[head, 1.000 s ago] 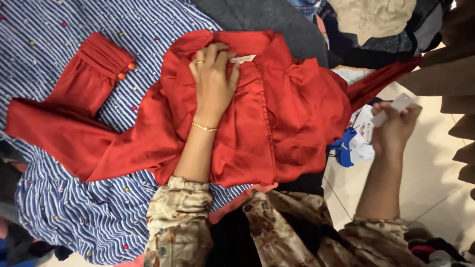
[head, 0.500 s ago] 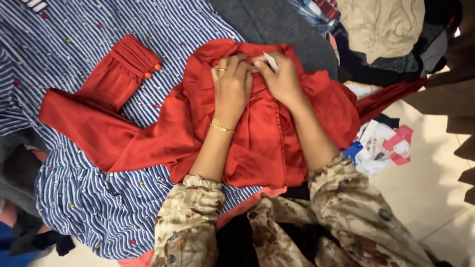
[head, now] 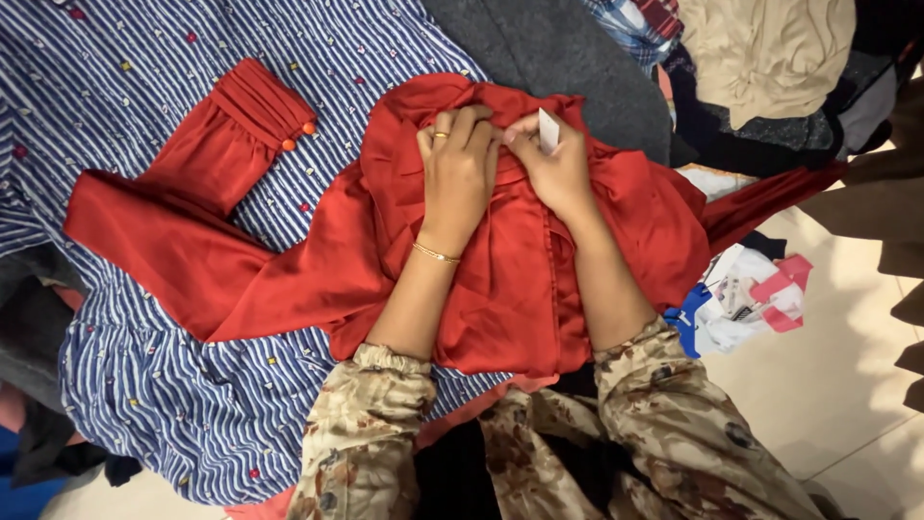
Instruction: The person folds a gray cardigan, a blue and white striped dress, and a red blouse on a pile of clothes. They use a blue handheld device to apply a strip to the collar area of the striped dress and the red blouse.
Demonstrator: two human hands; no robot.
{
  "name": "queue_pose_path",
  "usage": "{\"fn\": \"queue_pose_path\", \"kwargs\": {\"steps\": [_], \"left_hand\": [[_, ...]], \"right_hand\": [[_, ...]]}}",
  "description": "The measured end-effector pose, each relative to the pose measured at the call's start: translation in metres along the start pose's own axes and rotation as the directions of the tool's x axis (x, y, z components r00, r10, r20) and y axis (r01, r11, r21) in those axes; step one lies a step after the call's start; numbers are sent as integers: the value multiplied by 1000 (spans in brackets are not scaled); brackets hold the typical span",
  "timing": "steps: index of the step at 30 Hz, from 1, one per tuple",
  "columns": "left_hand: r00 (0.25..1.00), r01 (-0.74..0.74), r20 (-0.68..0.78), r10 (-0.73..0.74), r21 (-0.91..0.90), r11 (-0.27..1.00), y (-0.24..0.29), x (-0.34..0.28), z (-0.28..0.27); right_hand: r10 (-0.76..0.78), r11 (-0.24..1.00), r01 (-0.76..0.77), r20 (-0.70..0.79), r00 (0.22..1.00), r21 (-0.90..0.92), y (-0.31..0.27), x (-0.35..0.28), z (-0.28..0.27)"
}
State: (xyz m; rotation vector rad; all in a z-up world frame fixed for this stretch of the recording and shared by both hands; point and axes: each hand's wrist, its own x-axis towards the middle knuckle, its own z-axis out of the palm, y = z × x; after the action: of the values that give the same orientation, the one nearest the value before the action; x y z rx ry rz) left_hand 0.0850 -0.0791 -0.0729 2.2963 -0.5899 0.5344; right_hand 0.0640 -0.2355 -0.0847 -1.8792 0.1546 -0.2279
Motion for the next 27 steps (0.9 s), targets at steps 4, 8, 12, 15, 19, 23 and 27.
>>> {"fn": "queue_pose_path", "kwargs": {"steps": [4, 8, 12, 15, 19, 23, 27], "left_hand": [[1000, -11, 1, 11, 23, 1000, 4, 1, -4], [998, 2, 62, 1, -47, 999, 11, 5, -12], [996, 16, 89, -11, -56, 998, 13, 5, -18], [996, 5, 91, -1, -46, 999, 15, 7, -20], [997, -24, 78, 23, 16, 1000, 18, 9, -17], [994, -43, 109, 22, 196, 980, 15, 7, -7], [996, -47, 89, 25, 251, 967, 17, 11, -6]], "right_hand": [[32, 999, -32, -6, 999, 41, 3, 2, 1], [44, 989, -46, 18, 999, 141, -2, 3, -4], [135, 942, -121, -24, 991, 312, -8, 1, -9], [-42, 993, 48, -61, 997, 106, -19, 0, -15], [-45, 999, 43, -57, 997, -27, -25, -3, -18], [9, 1000, -9, -6, 1000, -18, -27, -3, -23], [-42, 999, 42, -18, 999, -18, -14, -2, -24]]}}
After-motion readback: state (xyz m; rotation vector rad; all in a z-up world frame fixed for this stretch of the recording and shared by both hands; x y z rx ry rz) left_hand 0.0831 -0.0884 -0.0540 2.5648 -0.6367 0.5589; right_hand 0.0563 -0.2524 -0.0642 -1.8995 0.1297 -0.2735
